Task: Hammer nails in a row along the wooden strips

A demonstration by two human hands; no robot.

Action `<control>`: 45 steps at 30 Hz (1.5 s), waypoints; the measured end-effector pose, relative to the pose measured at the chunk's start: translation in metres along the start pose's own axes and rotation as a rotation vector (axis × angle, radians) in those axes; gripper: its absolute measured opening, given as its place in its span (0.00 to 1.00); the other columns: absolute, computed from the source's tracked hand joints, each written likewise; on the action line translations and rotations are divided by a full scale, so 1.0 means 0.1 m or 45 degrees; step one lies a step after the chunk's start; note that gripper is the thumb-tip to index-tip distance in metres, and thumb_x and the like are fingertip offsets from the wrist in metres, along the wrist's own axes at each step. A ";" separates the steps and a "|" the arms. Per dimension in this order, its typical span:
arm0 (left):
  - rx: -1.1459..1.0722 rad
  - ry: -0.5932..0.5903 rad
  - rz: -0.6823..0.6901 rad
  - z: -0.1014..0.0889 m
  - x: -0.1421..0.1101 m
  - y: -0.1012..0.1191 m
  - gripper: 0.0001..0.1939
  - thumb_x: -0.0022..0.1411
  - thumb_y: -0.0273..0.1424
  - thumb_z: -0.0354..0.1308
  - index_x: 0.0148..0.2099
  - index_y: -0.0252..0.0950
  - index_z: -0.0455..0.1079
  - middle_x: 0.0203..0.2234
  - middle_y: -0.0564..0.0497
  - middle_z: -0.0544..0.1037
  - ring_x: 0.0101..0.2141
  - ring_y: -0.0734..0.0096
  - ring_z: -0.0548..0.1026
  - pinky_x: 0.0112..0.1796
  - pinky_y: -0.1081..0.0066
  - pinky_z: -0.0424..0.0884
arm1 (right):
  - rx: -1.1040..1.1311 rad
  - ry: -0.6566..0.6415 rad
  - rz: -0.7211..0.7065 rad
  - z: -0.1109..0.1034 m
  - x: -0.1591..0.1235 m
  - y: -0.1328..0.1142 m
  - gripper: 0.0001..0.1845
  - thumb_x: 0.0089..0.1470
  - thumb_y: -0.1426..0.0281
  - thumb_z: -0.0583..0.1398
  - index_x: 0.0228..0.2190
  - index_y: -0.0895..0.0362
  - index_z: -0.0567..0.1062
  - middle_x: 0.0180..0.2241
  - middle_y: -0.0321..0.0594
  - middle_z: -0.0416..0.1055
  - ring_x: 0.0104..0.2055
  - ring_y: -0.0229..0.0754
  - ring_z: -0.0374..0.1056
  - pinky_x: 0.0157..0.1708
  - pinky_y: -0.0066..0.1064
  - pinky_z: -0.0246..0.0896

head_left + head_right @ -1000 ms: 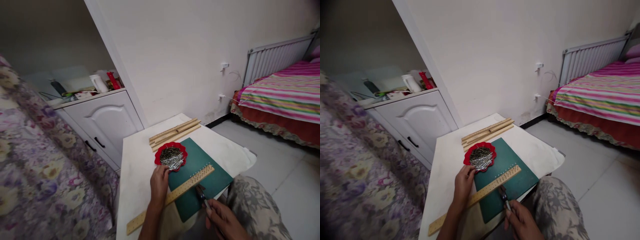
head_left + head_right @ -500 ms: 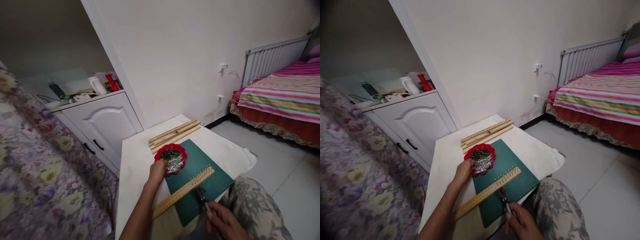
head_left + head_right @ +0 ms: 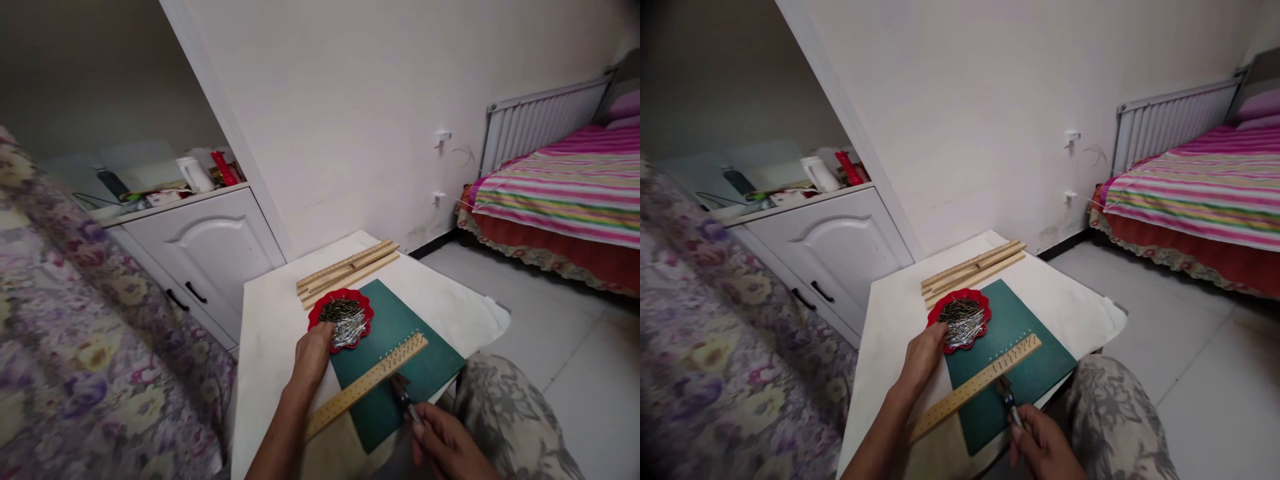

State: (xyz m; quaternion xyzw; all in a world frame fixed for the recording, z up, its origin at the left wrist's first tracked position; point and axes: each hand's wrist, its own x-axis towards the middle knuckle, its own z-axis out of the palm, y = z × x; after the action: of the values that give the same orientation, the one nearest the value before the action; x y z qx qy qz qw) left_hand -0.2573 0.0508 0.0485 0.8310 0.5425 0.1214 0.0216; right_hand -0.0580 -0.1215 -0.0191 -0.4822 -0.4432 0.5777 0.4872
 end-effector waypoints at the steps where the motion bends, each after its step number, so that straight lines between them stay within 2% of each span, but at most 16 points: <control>1: -0.034 0.036 0.019 0.00 -0.06 0.02 0.11 0.63 0.29 0.42 0.35 0.41 0.66 0.31 0.53 0.72 0.33 0.69 0.69 0.33 0.74 0.59 | 0.012 -0.004 -0.031 0.00 0.00 -0.01 0.24 0.48 0.48 0.56 0.23 0.57 0.68 0.18 0.31 0.63 0.19 0.35 0.55 0.21 0.25 0.49; 5: -0.285 0.116 0.162 0.10 -0.43 0.23 0.11 0.65 0.30 0.41 0.40 0.40 0.64 0.34 0.50 0.71 0.34 0.69 0.69 0.35 0.73 0.63 | 0.067 0.004 -0.080 -0.01 0.00 -0.10 0.21 0.46 0.50 0.60 0.26 0.57 0.70 0.20 0.32 0.63 0.25 0.39 0.60 0.27 0.28 0.54; 8: -0.511 0.015 0.262 0.27 -0.77 0.47 0.09 0.64 0.28 0.43 0.35 0.40 0.64 0.30 0.51 0.71 0.30 0.72 0.69 0.32 0.75 0.64 | 0.119 0.099 -0.114 -0.01 0.01 -0.15 0.19 0.45 0.53 0.62 0.29 0.57 0.71 0.22 0.33 0.64 0.27 0.40 0.61 0.29 0.28 0.56; 11: -0.627 -0.056 0.408 0.43 -1.03 0.65 0.08 0.63 0.27 0.45 0.35 0.40 0.65 0.32 0.48 0.72 0.33 0.70 0.70 0.33 0.74 0.64 | 0.132 0.143 -0.121 0.00 0.01 -0.17 0.17 0.45 0.56 0.64 0.29 0.57 0.72 0.23 0.34 0.67 0.29 0.42 0.63 0.31 0.29 0.57; 15: -0.762 -0.108 0.440 0.49 -1.16 0.75 0.09 0.63 0.27 0.45 0.34 0.39 0.66 0.31 0.47 0.71 0.33 0.70 0.70 0.33 0.74 0.64 | 0.173 0.154 -0.131 0.02 -0.03 -0.16 0.16 0.44 0.57 0.64 0.27 0.57 0.72 0.22 0.34 0.67 0.28 0.41 0.63 0.31 0.30 0.58; 17: -0.884 -0.089 0.336 0.51 -1.16 0.77 0.08 0.62 0.29 0.48 0.32 0.38 0.66 0.30 0.48 0.71 0.32 0.70 0.69 0.32 0.74 0.64 | 0.203 0.174 -0.135 0.03 -0.04 -0.15 0.15 0.44 0.58 0.64 0.27 0.57 0.71 0.21 0.33 0.67 0.26 0.40 0.63 0.29 0.29 0.58; 20: -1.255 -0.084 0.003 0.57 -1.15 0.82 0.07 0.57 0.33 0.55 0.29 0.37 0.65 0.23 0.52 0.70 0.26 0.73 0.67 0.28 0.75 0.62 | 0.251 0.238 -0.137 0.05 -0.04 -0.13 0.15 0.45 0.59 0.64 0.29 0.57 0.70 0.20 0.31 0.67 0.22 0.36 0.61 0.23 0.25 0.56; 22: -1.595 -0.167 -0.230 0.66 -1.16 0.88 0.09 0.53 0.36 0.58 0.30 0.36 0.65 0.20 0.54 0.69 0.22 0.75 0.66 0.25 0.76 0.61 | 0.279 0.268 -0.111 0.05 -0.04 -0.11 0.16 0.45 0.59 0.64 0.32 0.56 0.69 0.19 0.30 0.66 0.15 0.32 0.56 0.16 0.22 0.50; 24: -1.864 -0.209 -0.389 0.76 -1.18 0.95 0.12 0.51 0.39 0.60 0.31 0.35 0.65 0.18 0.54 0.71 0.21 0.75 0.67 0.25 0.76 0.62 | 0.304 0.275 -0.088 0.06 -0.03 -0.10 0.17 0.45 0.58 0.63 0.32 0.56 0.67 0.19 0.29 0.67 0.12 0.29 0.51 0.12 0.21 0.43; 25: -1.948 -0.197 -0.438 0.79 -1.19 0.98 0.13 0.50 0.39 0.60 0.31 0.34 0.66 0.19 0.54 0.72 0.22 0.74 0.68 0.25 0.75 0.62 | 0.317 0.269 -0.086 0.06 -0.03 -0.09 0.17 0.45 0.58 0.64 0.32 0.55 0.67 0.19 0.29 0.67 0.12 0.30 0.52 0.11 0.21 0.44; 27: -2.032 -0.122 -0.482 0.83 -1.20 1.03 0.14 0.50 0.40 0.61 0.30 0.33 0.67 0.19 0.53 0.72 0.22 0.74 0.68 0.26 0.75 0.63 | 0.348 0.252 -0.111 0.06 -0.02 -0.08 0.17 0.44 0.58 0.65 0.31 0.55 0.67 0.19 0.30 0.68 0.16 0.34 0.60 0.14 0.22 0.50; 30: -1.953 0.010 -0.453 0.74 -1.13 1.00 0.12 0.51 0.38 0.60 0.29 0.33 0.68 0.19 0.53 0.72 0.23 0.74 0.68 0.27 0.75 0.64 | 0.354 0.269 -0.114 0.05 -0.02 -0.08 0.17 0.45 0.58 0.65 0.31 0.56 0.68 0.20 0.32 0.69 0.21 0.36 0.65 0.18 0.22 0.55; 32: -1.740 0.151 -0.424 0.64 -1.03 0.92 0.10 0.52 0.36 0.59 0.29 0.34 0.68 0.20 0.54 0.70 0.24 0.74 0.68 0.29 0.75 0.64 | 0.319 0.304 -0.075 0.03 -0.02 -0.07 0.18 0.46 0.57 0.63 0.32 0.56 0.68 0.22 0.32 0.70 0.16 0.32 0.60 0.13 0.21 0.50; 35: -1.341 0.338 -0.325 0.52 -0.81 0.78 0.09 0.54 0.35 0.57 0.29 0.35 0.68 0.23 0.53 0.70 0.27 0.73 0.69 0.30 0.76 0.65 | 0.257 0.299 -0.010 0.00 -0.02 -0.06 0.20 0.48 0.54 0.61 0.35 0.56 0.67 0.23 0.31 0.70 0.09 0.24 0.47 0.08 0.19 0.38; 40: -0.959 0.360 -0.182 0.56 -0.56 0.68 0.09 0.58 0.34 0.52 0.29 0.35 0.68 0.24 0.53 0.70 0.27 0.73 0.70 0.29 0.76 0.65 | 0.239 0.276 0.005 -0.02 -0.01 -0.04 0.19 0.48 0.54 0.61 0.33 0.56 0.66 0.22 0.31 0.69 0.09 0.24 0.47 0.08 0.18 0.38; 45: -0.828 0.358 -0.126 0.61 -0.53 0.68 0.10 0.60 0.33 0.50 0.30 0.35 0.67 0.25 0.53 0.70 0.28 0.73 0.70 0.30 0.76 0.64 | 0.208 0.276 0.001 -0.03 -0.01 -0.02 0.19 0.49 0.55 0.60 0.34 0.56 0.66 0.22 0.30 0.69 0.08 0.23 0.47 0.08 0.18 0.37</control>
State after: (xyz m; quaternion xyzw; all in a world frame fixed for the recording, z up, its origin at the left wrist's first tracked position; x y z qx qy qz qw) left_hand -0.2034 -0.0195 -0.0086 0.7285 0.5126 0.3998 0.2159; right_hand -0.0545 -0.1218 -0.0173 -0.5007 -0.3391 0.5565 0.5698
